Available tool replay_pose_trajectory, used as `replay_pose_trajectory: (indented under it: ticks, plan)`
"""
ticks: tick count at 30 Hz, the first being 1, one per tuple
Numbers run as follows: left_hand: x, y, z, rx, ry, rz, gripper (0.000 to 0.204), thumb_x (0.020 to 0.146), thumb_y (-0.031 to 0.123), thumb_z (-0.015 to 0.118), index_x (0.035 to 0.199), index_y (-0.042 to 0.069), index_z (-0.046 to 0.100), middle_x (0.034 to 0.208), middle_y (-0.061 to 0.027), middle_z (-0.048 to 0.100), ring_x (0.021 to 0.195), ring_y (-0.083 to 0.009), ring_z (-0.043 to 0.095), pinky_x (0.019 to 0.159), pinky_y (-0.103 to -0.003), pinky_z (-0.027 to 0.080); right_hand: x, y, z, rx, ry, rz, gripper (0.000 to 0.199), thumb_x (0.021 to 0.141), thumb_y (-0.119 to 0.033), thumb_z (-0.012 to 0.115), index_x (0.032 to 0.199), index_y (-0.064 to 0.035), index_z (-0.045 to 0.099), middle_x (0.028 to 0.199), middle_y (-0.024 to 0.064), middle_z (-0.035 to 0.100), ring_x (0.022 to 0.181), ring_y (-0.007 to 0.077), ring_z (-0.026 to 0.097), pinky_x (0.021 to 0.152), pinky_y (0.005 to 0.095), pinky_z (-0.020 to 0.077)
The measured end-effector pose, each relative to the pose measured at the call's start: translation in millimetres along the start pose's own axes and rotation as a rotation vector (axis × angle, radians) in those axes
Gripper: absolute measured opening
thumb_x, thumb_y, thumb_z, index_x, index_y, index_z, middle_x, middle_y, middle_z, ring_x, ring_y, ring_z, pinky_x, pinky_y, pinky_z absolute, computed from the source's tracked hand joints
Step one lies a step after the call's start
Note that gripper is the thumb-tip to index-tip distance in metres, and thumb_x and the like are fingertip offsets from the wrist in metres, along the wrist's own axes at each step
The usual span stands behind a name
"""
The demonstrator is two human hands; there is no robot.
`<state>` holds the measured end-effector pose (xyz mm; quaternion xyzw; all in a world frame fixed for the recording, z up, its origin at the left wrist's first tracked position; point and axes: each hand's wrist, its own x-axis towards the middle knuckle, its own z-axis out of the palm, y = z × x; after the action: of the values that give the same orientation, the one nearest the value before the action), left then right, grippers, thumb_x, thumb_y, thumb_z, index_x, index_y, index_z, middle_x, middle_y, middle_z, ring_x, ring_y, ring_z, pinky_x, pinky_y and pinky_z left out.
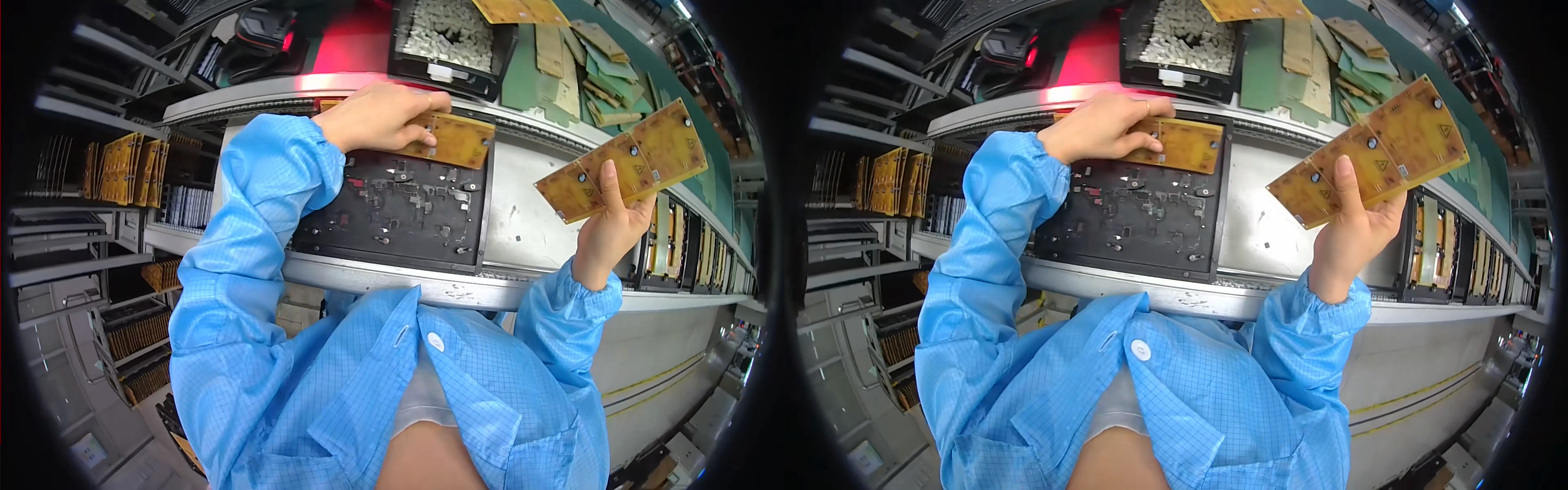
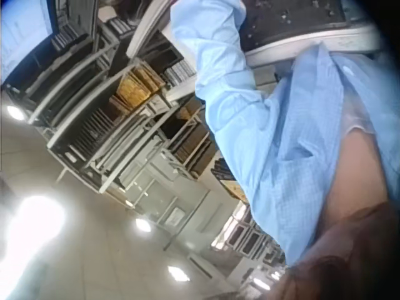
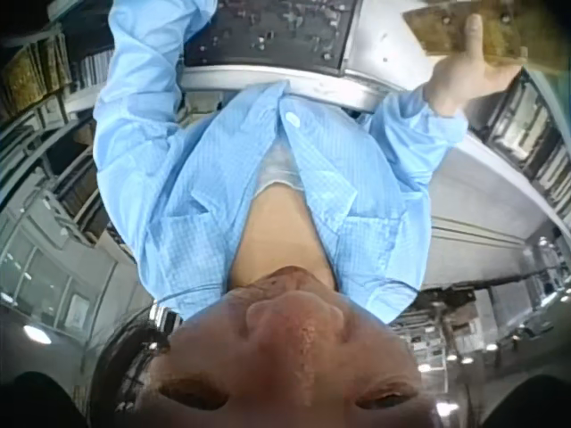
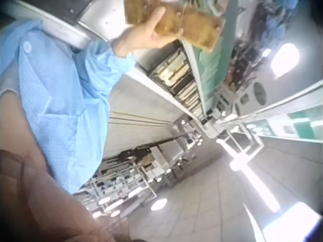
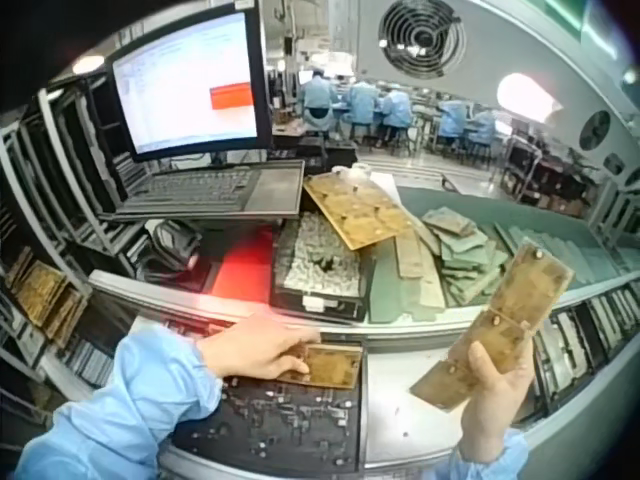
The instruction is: Assembling circuit boards by placing them into a fixture and applying protective film.
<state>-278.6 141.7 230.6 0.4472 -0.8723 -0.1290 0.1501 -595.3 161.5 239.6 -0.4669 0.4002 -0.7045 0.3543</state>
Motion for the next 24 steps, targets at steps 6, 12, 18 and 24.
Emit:
replay_pose_trajectory:
  ticks: [6,12,18,24]
  plan:
    - [1,0,10,-0.05,-0.193,-0.166,0.038,0.087,0.032,0.069,0.117,0.013,0.056,0.085,-0.016,0.067,0.079,-0.0373,0.065,0.067,-0.046,0.049,-6,19,-32,-0.054,0.072,0.082,0.041,0.087,0.001,0.071,0.125,0.0001,0.055,0.116,0.0093,0.064,0.1,0.0172,0.064,0.089,0.03,0.052]
    - [-9,-4,28,-0.014,-0.159,-0.162,0.04,0.089,0.035,0.067,0.119,0.011,0.056,0.086,-0.0156,0.067,0.08,-0.0373,0.065,0.069,-0.047,0.049,-13,33,-36,-0.042,0.079,0.157,0.041,0.087,0.001,0.071,0.125,0.0001,0.054,0.114,0.009,0.064,0.099,0.0171,0.064,0.088,0.0297,0.0518]
    - [-22,15,37,0.202,-0.01,-0.165,0.048,0.089,0.037,0.066,0.13,0.016,0.056,0.123,-0.0135,0.058,0.111,-0.0358,0.057,0.093,-0.05,0.043,-11,46,-37,-0.035,0.088,0.179,0.04,0.087,0.0,0.072,0.123,-0.0002,0.055,0.114,0.0093,0.065,0.098,0.0166,0.064,0.088,0.0294,0.0517]
    - [-49,45,36,0.276,0.1,-0.155,0.059,0.089,0.044,0.063,0.142,0.02,0.05,0.152,-0.0099,0.038,0.143,-0.0391,0.027,0.115,-0.061,0.018,-11,47,-41,-0.009,0.104,0.18,0.038,0.088,-0.001,0.071,0.123,-0.0019,0.056,0.113,0.0077,0.065,0.1,0.0161,0.063,0.09,0.0308,0.0502]
